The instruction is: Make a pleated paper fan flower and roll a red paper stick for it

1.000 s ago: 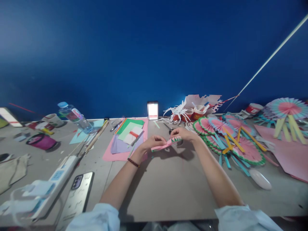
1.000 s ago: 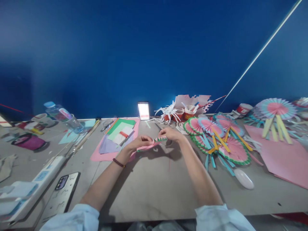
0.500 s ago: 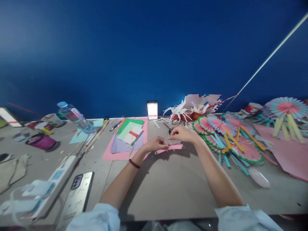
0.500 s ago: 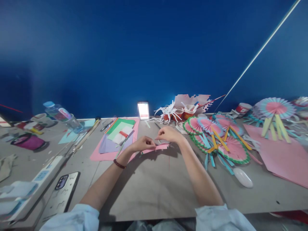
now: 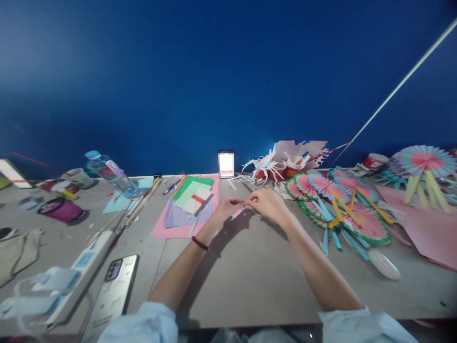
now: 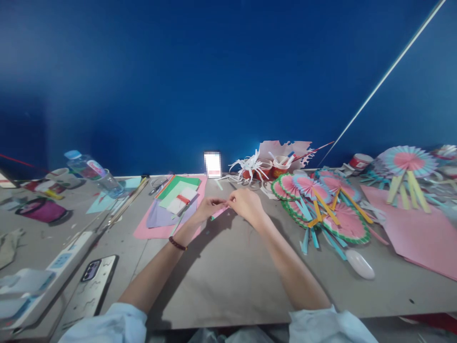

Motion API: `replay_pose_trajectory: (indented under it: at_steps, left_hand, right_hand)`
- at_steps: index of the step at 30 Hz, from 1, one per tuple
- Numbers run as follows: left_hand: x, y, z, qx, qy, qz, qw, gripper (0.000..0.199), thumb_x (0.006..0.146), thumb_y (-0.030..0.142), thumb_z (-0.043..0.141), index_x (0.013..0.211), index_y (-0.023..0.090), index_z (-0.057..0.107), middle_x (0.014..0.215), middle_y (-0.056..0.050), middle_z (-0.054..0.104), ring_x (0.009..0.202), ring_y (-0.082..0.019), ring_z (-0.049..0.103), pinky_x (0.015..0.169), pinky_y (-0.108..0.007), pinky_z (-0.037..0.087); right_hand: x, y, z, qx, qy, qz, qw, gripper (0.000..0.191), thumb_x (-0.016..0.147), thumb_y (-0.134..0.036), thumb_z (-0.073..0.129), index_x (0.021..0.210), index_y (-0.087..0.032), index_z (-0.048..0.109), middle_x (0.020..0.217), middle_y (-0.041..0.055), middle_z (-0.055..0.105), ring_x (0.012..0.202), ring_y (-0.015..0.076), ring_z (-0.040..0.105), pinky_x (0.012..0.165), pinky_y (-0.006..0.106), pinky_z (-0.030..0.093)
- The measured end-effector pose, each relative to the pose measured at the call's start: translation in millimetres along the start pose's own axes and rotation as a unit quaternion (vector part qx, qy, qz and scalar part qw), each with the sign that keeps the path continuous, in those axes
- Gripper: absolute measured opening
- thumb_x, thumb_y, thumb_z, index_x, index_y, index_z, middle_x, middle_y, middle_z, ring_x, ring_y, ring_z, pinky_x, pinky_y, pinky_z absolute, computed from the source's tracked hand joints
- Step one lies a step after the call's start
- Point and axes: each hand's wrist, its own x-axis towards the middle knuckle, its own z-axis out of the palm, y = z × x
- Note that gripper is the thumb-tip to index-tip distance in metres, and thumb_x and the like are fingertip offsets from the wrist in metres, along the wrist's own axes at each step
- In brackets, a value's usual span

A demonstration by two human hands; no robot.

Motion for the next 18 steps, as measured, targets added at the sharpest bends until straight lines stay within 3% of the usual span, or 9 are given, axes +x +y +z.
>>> replay_pose_trajectory:
  at_steps: [11,15,18]
  left_hand:
    - [2,-4,-10.2,-0.089,0.025,0.022,0.995,0.032,0.059,0.043,0.083,0.073,0.015,0.077,0.073,-0.007,0.071,0.064,-0.016,0.058,0.058,-0.027,0.039]
    - [1,-7,-14.4,-0.175,0.006,0.002,0.985,0.037,0.061,0.044,0.085,0.082,0.016,0.078,0.085,-0.010,0.074,0.078,-0.019,0.064,0.071,-0.029,0.045]
    - [0,-7,-18.5,-0.201,-0.018,-0.008,0.979,0.040,0.063,0.047,0.084,0.086,0.015,0.076,0.084,-0.008,0.073,0.079,-0.018,0.065,0.072,-0.028,0.046]
  right_hand:
    - [0,0,1,0.028,0.028,-0.035,0.999,0.019,0.085,-0.031,0.062,0.084,-0.024,0.079,0.074,0.0014,0.071,0.065,0.0136,0.058,0.057,0.025,0.032]
    - [2,2,2,0.032,0.027,-0.031,0.999,0.019,0.084,-0.030,0.061,0.083,-0.023,0.079,0.071,0.0014,0.070,0.063,0.0134,0.055,0.057,0.025,0.031]
    - [4,5,4,0.042,0.019,-0.028,0.999,0.018,0.083,-0.027,0.061,0.082,-0.023,0.078,0.066,0.0004,0.067,0.061,0.0129,0.053,0.058,0.025,0.031]
